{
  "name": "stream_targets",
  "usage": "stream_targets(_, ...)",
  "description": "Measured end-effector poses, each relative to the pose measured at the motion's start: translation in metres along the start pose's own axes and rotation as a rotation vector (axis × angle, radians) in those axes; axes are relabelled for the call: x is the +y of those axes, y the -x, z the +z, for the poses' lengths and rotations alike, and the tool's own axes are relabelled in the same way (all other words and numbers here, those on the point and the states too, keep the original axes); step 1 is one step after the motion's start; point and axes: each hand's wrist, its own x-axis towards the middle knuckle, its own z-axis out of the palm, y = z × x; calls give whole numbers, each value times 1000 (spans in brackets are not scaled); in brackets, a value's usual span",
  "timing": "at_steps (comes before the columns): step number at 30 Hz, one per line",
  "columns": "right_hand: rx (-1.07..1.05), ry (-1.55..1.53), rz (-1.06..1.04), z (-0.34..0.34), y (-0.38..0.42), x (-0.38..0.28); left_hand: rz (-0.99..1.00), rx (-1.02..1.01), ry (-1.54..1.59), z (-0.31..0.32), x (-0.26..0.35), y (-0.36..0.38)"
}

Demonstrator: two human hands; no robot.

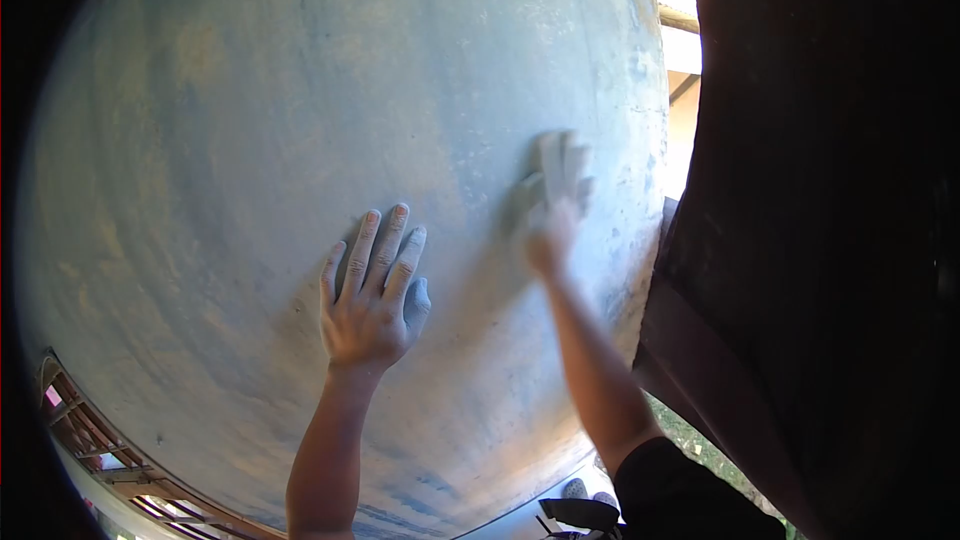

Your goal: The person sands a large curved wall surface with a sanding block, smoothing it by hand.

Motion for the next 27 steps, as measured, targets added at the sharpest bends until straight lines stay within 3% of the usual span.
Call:
stream_targets(1, -163, 121, -81, -1, 34, -24, 2, -4, 8, 1, 3, 3)
stream_targets(3, -418, 38, -191, -29, 93, -62, -59, -1, 18, 0, 7, 11)
stream_targets(7, -267, 121, -105, -40, 131, 1, -56, -18, 18, 6, 18, 43)
stream_targets(10, -10, 174, 236, -44, 63, 52, -70, -22, -9, 14, 25, 63)
stream_targets(12, 89, -50, 352, -45, 24, 70, -100, -6, -4, 17, 29, 63)
stream_targets(16, -6, 103, 346, -32, 44, 21, -187, 60, -32, 23, 43, 65)
stream_targets(21, -308, 66, 36, -39, 207, -25, -217, 97, -38, 31, 54, 74)
stream_targets(24, -258, 85, 5, -47, 195, 9, -189, 101, -52, 32, 52, 79)
stream_targets(27, -129, 83, 40, -48, 113, 18, -181, 118, -58, 36, 52, 79)
